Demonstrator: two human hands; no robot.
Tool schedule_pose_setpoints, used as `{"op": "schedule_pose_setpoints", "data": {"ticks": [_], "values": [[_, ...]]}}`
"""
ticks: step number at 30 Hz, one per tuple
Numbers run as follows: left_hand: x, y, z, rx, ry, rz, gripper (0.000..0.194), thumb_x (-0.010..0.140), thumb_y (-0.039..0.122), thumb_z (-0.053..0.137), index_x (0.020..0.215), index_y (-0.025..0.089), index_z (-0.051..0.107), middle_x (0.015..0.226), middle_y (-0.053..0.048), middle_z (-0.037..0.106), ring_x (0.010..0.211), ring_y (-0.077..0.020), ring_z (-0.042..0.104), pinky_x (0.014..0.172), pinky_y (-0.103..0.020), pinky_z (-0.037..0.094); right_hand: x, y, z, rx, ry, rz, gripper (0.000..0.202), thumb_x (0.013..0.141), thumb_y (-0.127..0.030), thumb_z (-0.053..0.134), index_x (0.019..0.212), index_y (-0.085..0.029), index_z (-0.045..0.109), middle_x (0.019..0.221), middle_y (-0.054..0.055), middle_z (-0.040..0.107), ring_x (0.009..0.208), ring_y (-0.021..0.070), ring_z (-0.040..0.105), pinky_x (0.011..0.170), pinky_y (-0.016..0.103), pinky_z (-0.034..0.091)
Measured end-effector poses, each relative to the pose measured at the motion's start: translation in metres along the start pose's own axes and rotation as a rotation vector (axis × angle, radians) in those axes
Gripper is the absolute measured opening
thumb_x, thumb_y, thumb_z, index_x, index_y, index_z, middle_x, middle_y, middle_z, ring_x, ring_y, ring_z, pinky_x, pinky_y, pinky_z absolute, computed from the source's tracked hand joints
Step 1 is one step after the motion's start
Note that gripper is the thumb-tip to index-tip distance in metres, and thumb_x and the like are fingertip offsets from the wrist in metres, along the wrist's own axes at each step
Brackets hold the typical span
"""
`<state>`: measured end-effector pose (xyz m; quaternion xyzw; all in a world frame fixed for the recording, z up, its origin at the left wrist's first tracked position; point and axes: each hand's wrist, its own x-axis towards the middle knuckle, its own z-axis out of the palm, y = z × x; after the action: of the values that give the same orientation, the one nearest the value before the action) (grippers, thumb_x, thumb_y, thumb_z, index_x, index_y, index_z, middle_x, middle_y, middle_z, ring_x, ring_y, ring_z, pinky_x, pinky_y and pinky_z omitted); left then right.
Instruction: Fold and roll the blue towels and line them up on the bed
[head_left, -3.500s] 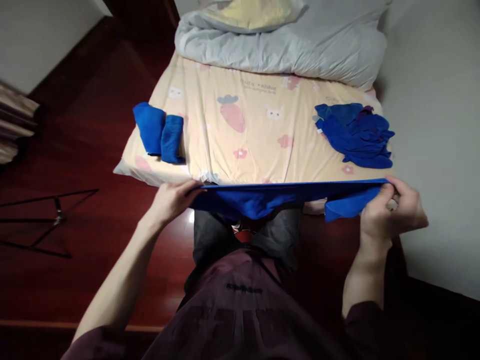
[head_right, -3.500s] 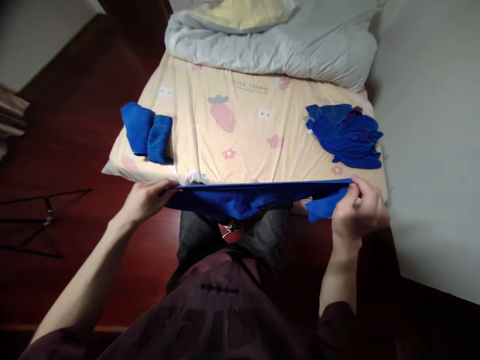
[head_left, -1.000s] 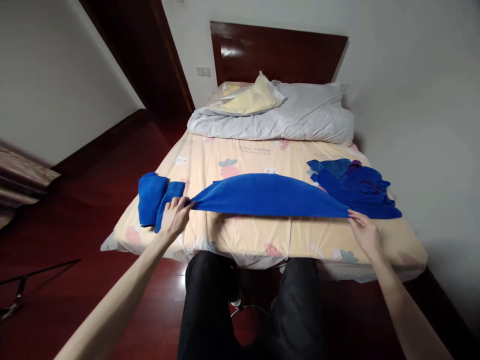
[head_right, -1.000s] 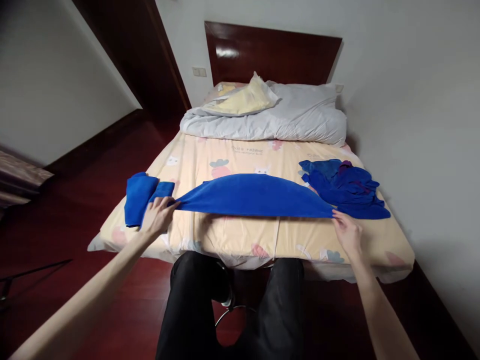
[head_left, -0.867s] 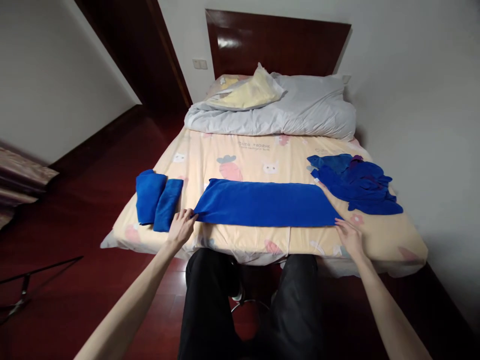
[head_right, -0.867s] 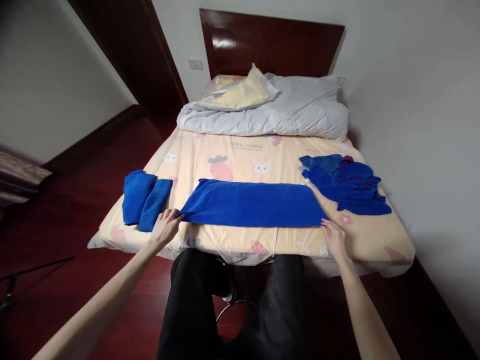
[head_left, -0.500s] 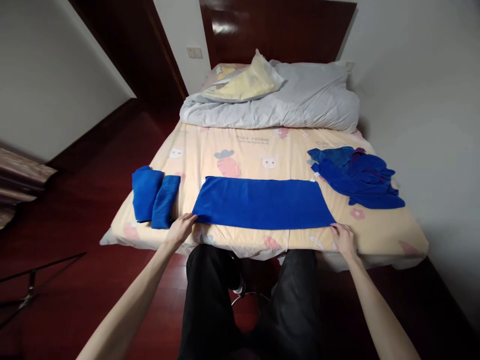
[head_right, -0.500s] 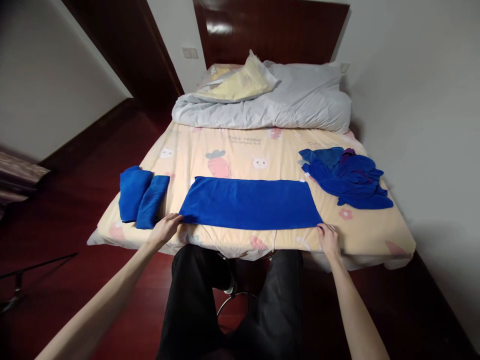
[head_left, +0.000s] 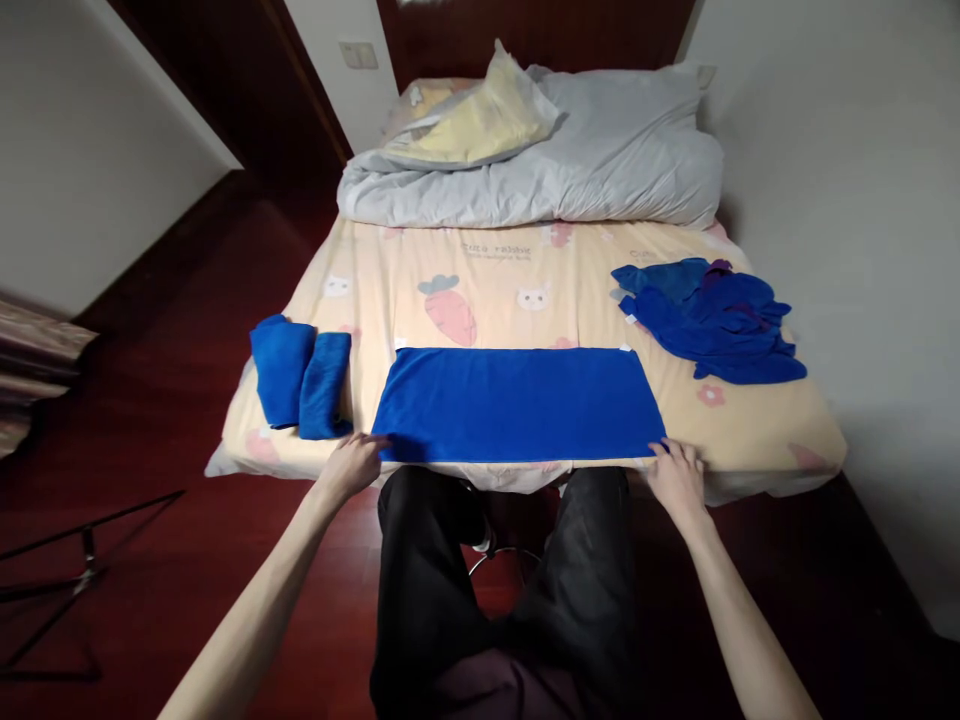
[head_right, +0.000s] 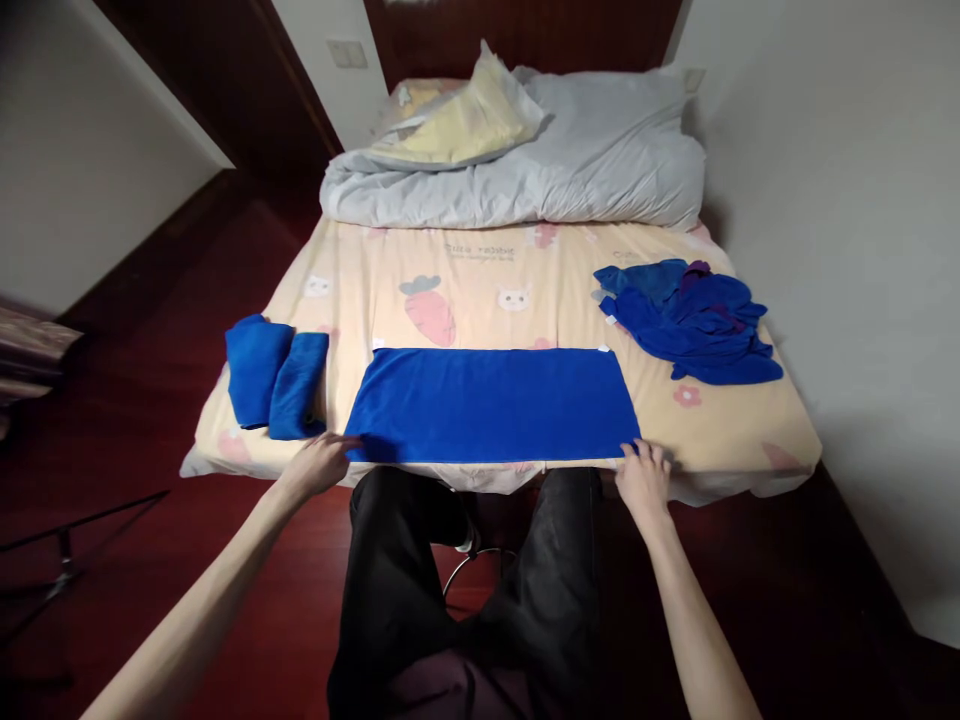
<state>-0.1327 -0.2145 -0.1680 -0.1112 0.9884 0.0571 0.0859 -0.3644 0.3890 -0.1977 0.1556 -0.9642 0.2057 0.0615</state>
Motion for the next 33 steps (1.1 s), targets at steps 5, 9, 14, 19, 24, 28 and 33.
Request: {"op": "schedule_pose_setpoints", "data": {"ticks": [5,9,14,19,24,28,33], "values": [[0.067,0.098,0.004,-0.181,0.316,0.020,0.058,0.112,0.031,0.039,0.167,0.015,0.050,0.175,-0.019,0.043,0.164,-0.0367,0.040,0.135,-0.060,0.031,0.043,-0.160,0.051,0.143,-0.137,-0.131,0.061,0.109,-0.047,0.043,0.161,-0.018,0.057,0.181,0.005,0.036,0.167,0.0459,0.023,0.138,0.066,0.016],[0.108,0.165,0.044,-0.272,0.297,0.013,0.061,0.110,0.031,0.041,0.169,0.016,0.048,0.179,-0.020,0.034,0.169,-0.0399,0.029,0.136,-0.066,0.026,0.058,-0.258,0.115,0.183,-0.394,-0.215,0.065,0.109,-0.040,0.049,0.171,-0.018,0.046,0.186,0.004,0.018,0.173,0.0367,0.012,0.140,0.058,0.004],[0.110,0.172,0.075,-0.279,0.290,0.003,0.062,0.111,0.034,0.038,0.169,0.018,0.049,0.181,-0.017,0.030,0.171,-0.0373,0.023,0.138,-0.065,0.021,0.049,-0.271,0.146,0.122,-0.426,-0.278,0.063,0.114,-0.043,0.039,0.175,-0.027,0.037,0.183,-0.004,0.025,0.174,0.0286,0.008,0.140,0.054,0.002],[0.099,0.140,0.064,-0.278,0.273,-0.035,0.063,0.112,0.038,0.039,0.170,0.014,0.046,0.181,-0.021,0.028,0.171,-0.0379,0.022,0.138,-0.064,0.016,0.054,-0.232,0.116,0.057,-0.305,-0.349,0.060,0.117,-0.047,0.031,0.170,-0.021,0.041,0.183,-0.001,0.023,0.171,0.0235,0.021,0.137,0.048,0.014],[0.070,0.073,0.055,-0.244,0.265,-0.241,0.069,0.111,0.043,0.040,0.172,0.010,0.039,0.180,-0.026,0.026,0.171,-0.0426,0.021,0.136,-0.068,0.019,0.074,-0.126,0.071,-0.057,-0.242,-0.135,0.062,0.117,-0.046,0.031,0.169,-0.013,0.041,0.182,0.008,0.029,0.169,0.0267,0.028,0.136,0.052,0.019],[0.057,0.028,0.054,-0.234,0.280,-0.350,0.073,0.111,0.048,0.034,0.173,0.009,0.038,0.181,-0.026,0.025,0.170,-0.0441,0.021,0.136,-0.068,0.021,0.083,-0.032,0.048,-0.127,-0.226,0.149,0.067,0.115,-0.047,0.036,0.174,-0.014,0.037,0.185,0.011,0.022,0.173,0.0275,0.021,0.142,0.051,0.011],[0.058,0.027,0.056,-0.272,0.376,-0.361,0.071,0.105,0.045,0.046,0.171,0.018,0.044,0.180,-0.020,0.032,0.165,-0.0485,0.032,0.132,-0.073,0.028,0.083,0.007,0.053,-0.198,-0.187,0.187,0.071,0.116,-0.049,0.024,0.178,-0.015,0.027,0.187,0.008,0.016,0.174,0.0244,0.013,0.142,0.051,0.008]]}}
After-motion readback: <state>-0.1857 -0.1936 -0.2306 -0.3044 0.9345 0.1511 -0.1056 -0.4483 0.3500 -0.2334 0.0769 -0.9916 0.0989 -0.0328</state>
